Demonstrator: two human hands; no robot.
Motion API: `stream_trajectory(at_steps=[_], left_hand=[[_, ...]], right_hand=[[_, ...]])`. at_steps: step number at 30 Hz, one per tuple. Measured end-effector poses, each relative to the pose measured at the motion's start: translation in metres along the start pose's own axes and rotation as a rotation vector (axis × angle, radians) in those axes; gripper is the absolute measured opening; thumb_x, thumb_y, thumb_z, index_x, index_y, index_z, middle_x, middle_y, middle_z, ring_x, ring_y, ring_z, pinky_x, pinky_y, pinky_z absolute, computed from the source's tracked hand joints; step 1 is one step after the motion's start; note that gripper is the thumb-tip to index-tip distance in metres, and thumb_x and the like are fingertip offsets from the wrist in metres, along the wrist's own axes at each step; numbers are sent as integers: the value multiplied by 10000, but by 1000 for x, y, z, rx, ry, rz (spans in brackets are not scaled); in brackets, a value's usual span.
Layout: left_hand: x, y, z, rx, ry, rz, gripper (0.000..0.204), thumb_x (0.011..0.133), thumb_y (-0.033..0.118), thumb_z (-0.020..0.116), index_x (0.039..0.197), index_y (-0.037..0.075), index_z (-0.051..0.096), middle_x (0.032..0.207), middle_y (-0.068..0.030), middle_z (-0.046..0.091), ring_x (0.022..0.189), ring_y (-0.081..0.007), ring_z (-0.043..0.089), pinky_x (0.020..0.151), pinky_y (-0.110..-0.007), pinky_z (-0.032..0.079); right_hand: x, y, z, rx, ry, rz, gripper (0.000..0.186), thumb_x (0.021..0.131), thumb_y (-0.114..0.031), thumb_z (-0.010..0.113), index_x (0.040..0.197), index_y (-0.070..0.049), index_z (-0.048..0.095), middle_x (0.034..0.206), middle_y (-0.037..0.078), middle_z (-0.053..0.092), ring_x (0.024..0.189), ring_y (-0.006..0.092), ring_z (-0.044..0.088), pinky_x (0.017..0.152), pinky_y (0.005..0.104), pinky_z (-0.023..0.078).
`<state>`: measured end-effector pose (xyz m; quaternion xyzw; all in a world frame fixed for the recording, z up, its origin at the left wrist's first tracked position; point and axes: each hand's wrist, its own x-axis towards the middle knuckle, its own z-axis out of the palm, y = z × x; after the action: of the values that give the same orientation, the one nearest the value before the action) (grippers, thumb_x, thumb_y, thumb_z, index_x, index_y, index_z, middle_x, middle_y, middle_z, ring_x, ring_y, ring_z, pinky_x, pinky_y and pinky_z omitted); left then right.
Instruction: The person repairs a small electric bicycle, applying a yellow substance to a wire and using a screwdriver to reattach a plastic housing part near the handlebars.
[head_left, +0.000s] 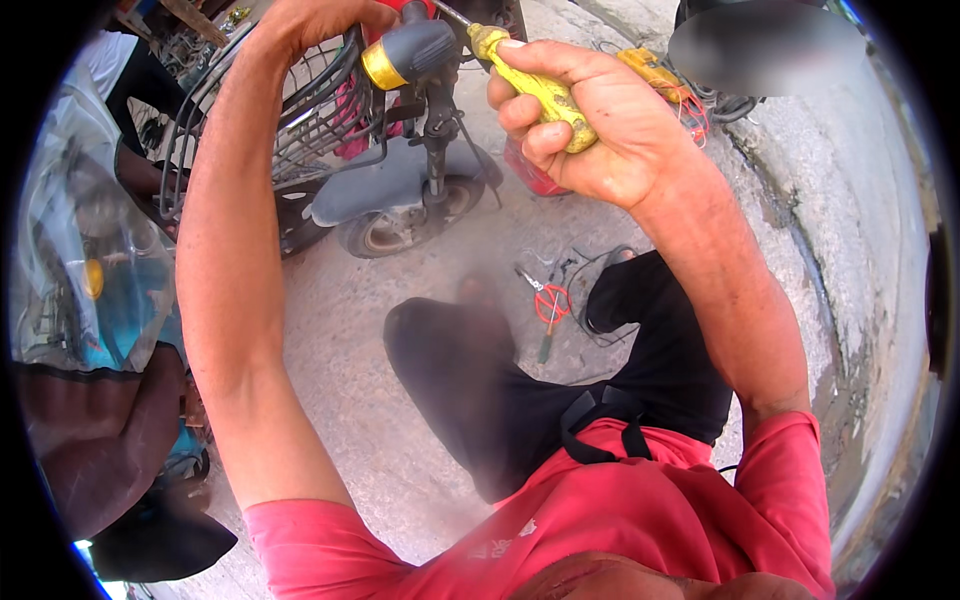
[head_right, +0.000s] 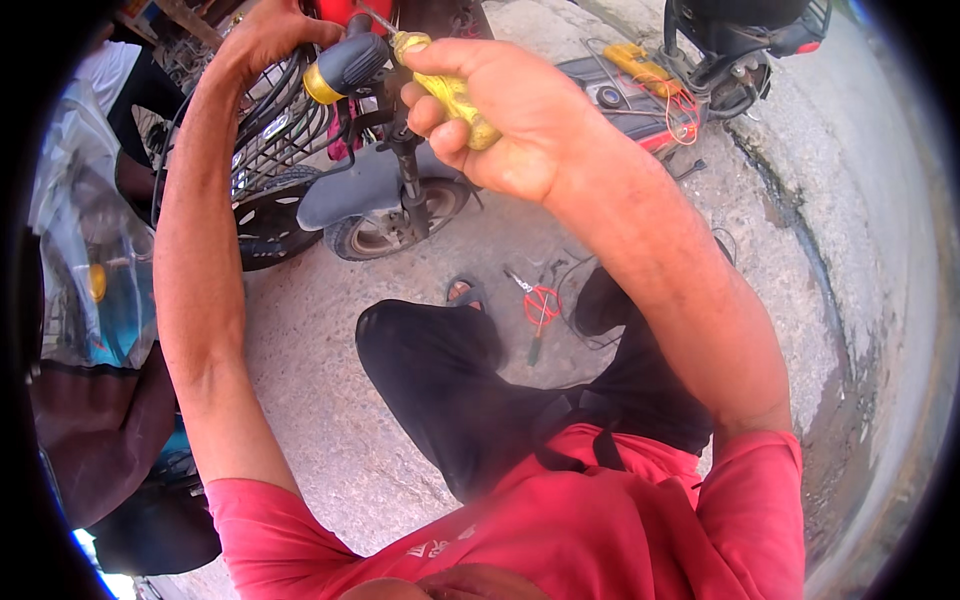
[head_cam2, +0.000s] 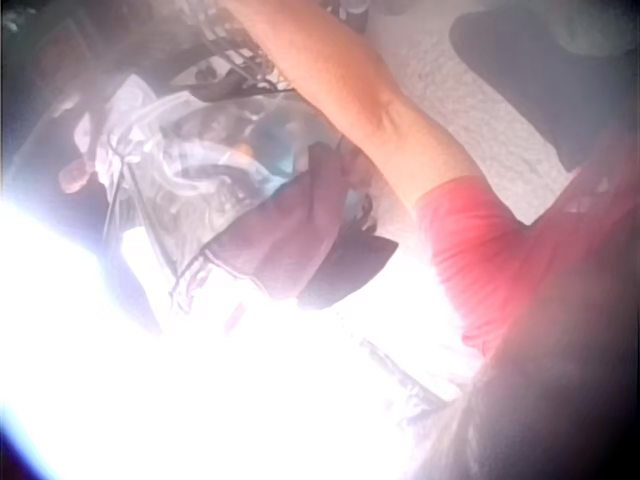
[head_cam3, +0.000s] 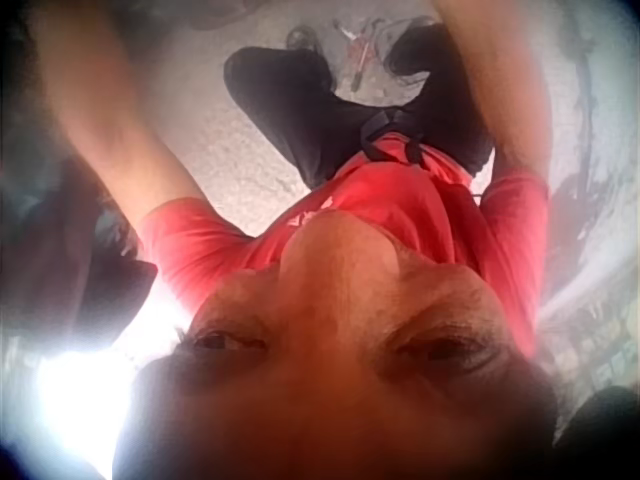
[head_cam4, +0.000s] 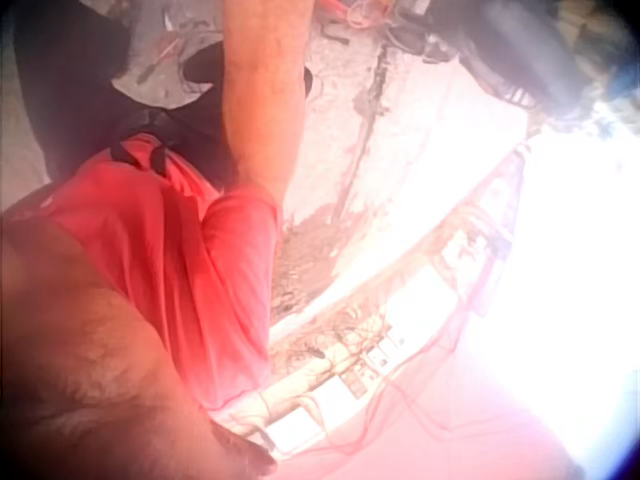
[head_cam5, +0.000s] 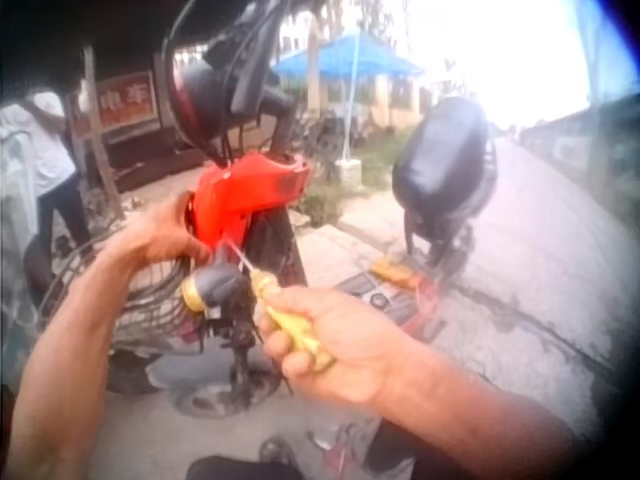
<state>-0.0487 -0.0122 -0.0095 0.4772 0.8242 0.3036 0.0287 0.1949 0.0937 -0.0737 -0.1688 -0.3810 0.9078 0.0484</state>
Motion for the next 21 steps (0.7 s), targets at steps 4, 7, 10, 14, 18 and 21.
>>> stream_trajectory(at_steps=[4,7,10,14,18,21], left_hand=[[3,1,3,-7,23,-24,751,593,108,878,1271,-51,597,1065,-146,714,989,-233,672,878,-356,550],[10,-4,8,16,45,0,760,594,111,884,1277,-50,593,1063,-144,713,986,-232,670,877,-357,554],[10,-5,6,-21,18,-12,782,593,110,890,1292,-54,581,1064,-145,711,992,-236,670,882,-359,555],[12,-11,7,-42,14,27,802,587,105,893,1301,-61,567,1069,-144,707,996,-238,667,888,-360,552],[10,-11,3,-58,13,23,813,586,100,892,1308,-64,559,1084,-142,704,1004,-234,664,890,-358,550],[9,-3,6,-16,24,-7,820,589,107,890,1317,-64,552,1092,-143,703,1012,-232,662,894,-355,548]], right_hand=[[-2,-1,1,-71,8,-39,314,1055,-286,600,1237,-35,553,981,72,622,710,94,588,496,193,507],[-2,-5,-7,11,-46,17,318,1067,-302,578,1241,-36,564,992,70,639,701,102,599,524,207,539],[-1,4,-8,-15,10,54,324,1079,-314,553,1234,-31,579,977,52,649,679,102,596,534,217,543],[3,5,-6,6,21,99,345,1096,-327,501,1238,-24,587,862,7,599,631,76,557,480,208,468],[12,-3,-19,341,-236,298,359,1094,-347,485,1222,-27,587,837,-4,571,612,50,529,450,188,417],[11,-6,-20,412,-322,319,318,1057,-312,577,1210,-33,588,840,-1,574,616,46,530,446,187,425]])
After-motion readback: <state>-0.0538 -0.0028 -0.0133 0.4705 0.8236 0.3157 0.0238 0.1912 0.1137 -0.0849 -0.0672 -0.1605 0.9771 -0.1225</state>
